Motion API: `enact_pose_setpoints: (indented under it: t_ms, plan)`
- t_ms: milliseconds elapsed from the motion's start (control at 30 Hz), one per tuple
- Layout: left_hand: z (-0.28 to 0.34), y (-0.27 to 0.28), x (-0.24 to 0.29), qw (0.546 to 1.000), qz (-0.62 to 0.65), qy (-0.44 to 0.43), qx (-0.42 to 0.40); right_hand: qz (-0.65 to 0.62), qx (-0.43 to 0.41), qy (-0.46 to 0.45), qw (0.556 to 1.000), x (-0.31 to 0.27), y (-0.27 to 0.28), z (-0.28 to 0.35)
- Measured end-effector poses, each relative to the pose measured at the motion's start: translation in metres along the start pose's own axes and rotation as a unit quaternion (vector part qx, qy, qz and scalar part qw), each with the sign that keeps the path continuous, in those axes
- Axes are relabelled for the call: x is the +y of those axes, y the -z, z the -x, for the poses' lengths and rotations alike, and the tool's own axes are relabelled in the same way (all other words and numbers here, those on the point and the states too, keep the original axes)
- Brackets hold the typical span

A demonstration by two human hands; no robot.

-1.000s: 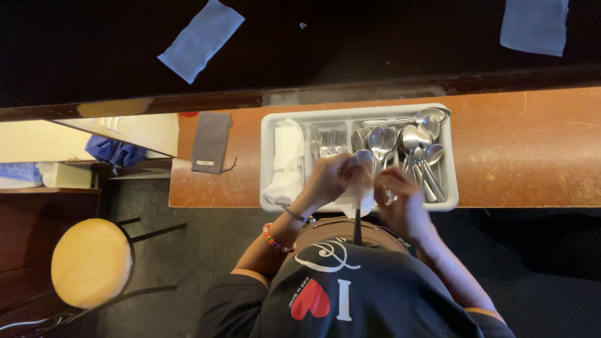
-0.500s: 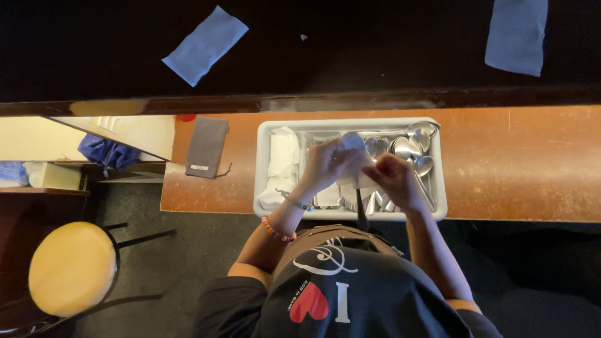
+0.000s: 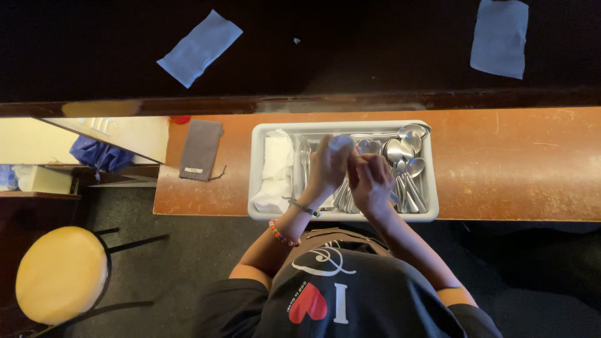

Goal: The person takes white napkins from a plastic organizer, places them on a dark wooden counter, and wraps individual metal spoons and forks into them, then places the completed bundles into a woven basket.

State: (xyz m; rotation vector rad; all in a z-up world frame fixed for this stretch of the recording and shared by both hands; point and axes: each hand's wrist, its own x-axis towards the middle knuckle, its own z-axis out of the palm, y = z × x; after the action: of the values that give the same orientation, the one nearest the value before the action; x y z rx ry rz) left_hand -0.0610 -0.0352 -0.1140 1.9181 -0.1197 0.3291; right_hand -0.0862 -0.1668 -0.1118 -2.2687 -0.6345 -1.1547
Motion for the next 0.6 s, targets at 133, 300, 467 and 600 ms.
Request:
enact_pose_setpoints:
  t_ms: [133,300,467,600]
  plan:
    - [-0.003,-0.003,-0.015,0.998,0.064,0.002,0.022,0.027,-0.013,0.041,0.999,0.001,-0.022,0.014]
    - [-0.01,-0.01,-0.055,0.979,0.193,0.058,0.001,0.017,-0.147,0.049,0.988,0.012,-0.033,0.036]
    - [-0.021,-0.006,-0.092,0.904,0.388,0.177,0.022,0.04,-0.106,0.133,0.985,0.03,-0.026,0.034]
    - [-0.022,-0.009,-0.1,0.871,0.419,0.256,0.015,0.074,-0.147,0.152,0.974,0.049,-0.041,0.032]
